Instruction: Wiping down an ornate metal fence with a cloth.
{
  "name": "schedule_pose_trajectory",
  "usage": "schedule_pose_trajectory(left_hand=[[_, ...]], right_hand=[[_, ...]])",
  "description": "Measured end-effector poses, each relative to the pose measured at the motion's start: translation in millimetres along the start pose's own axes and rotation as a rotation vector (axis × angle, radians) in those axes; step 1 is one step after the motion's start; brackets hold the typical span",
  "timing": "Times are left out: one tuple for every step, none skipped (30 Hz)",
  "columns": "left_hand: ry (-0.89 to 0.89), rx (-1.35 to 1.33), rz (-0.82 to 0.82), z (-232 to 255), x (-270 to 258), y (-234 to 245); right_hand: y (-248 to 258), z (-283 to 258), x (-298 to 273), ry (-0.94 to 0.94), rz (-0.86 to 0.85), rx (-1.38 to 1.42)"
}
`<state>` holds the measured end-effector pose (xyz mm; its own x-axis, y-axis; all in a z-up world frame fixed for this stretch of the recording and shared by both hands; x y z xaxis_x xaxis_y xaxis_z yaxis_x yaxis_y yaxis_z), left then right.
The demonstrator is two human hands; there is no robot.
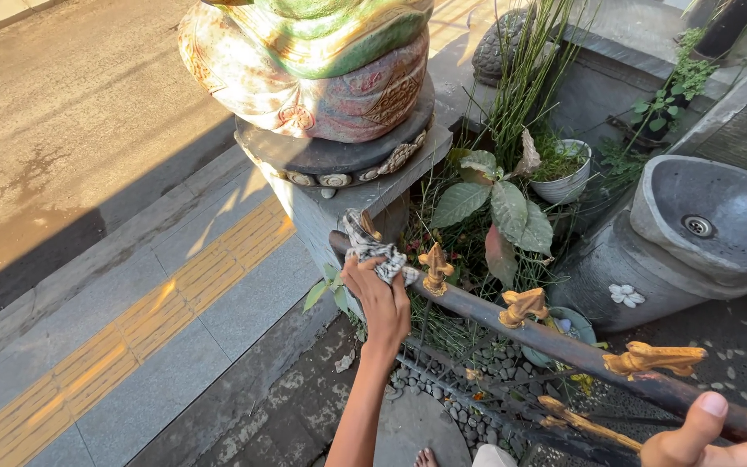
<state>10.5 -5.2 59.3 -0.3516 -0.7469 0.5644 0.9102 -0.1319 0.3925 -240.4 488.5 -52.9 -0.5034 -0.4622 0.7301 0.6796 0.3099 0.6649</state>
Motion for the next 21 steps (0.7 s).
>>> schedule_pose_trajectory(left_hand=[[-0.034, -0.004, -0.030, 3, -12, 1], [-0.073, -0.011, -0.055, 7, -21, -1], [-0.076, -0.011, -0.053, 18, -22, -3], [-0.127, -0.146, -0.037, 32, -24, -6], [-0.176, -0.281, -0.022, 46, -26, -9], [-0.175, -0.288, -0.027, 54, -29, -17], [-0.203, -0.321, -0.009, 62, -33, -25], [-0.235, -0.354, 0.010, 71, -34, -33], [-0.238, -0.362, 0.006, 67, -40, -40], [-0.234, -0.299, 0.033, 62, -46, -47], [-0.229, -0.237, 0.061, 57, -51, -53], [-0.235, -0.242, 0.056, 57, -51, -53], [-0.210, -0.220, 0.058, 56, -51, -53], [-0.180, -0.196, 0.058, 55, -54, -51], [-0.181, -0.199, 0.052, 59, -51, -49], [-0.138, -0.268, 0.069, 61, -46, -46], [-0.095, -0.338, 0.086, 63, -41, -43], [-0.098, -0.339, 0.086, 71, -34, -39], [-0.072, -0.395, 0.117, 77, -27, -33], [-0.043, -0.451, 0.147, 84, -22, -27], [-0.043, -0.452, 0.147, 82, -24, -25]], right_hand=[[5, -11, 0, 0.003, -0.008, -0.006], [8, -22, 4, 0.005, -0.007, -0.013], [13, -36, 12, 0.006, -0.007, -0.020], [22, -51, 16, 0.006, -0.010, -0.031], [34, -69, 18, 0.006, -0.013, -0.043], [41, -67, 21, 0.004, -0.016, -0.051], [49, -62, 25, -0.059, 0.022, 0.200], [55, -58, 29, -0.125, 0.060, 0.447], [81, -76, 47, -0.129, 0.063, 0.439], [104, -94, 65, -0.168, 0.038, 0.380], [128, -112, 83, -0.206, 0.013, 0.321], [139, -121, 97, -0.214, 0.016, 0.316], [152, -131, 111, -0.185, 0.071, 0.424], [165, -140, 124, -0.153, 0.123, 0.535], [164, -137, 121, -0.158, 0.121, 0.530], [162, -134, 120, -0.171, 0.112, 0.506], [160, -131, 119, -0.184, 0.104, 0.482], [165, -136, 123, -0.184, 0.106, 0.481], [169, -141, 127, -0.212, 0.100, 0.480], [175, -145, 130, -0.237, 0.090, 0.477], [170, -141, 128, -0.237, 0.090, 0.475]])
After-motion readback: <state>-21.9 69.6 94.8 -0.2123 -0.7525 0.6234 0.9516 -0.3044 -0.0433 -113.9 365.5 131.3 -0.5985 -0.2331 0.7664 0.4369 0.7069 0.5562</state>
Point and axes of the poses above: each hand's wrist, its own x-axis towards the middle knuckle, its own y-axis out of the back of the hand, z = x × y, the point moved 3 cm from there along x, towards the middle knuckle, and after that the axes turned 8 degrees about -z, right-handed, at the moved point
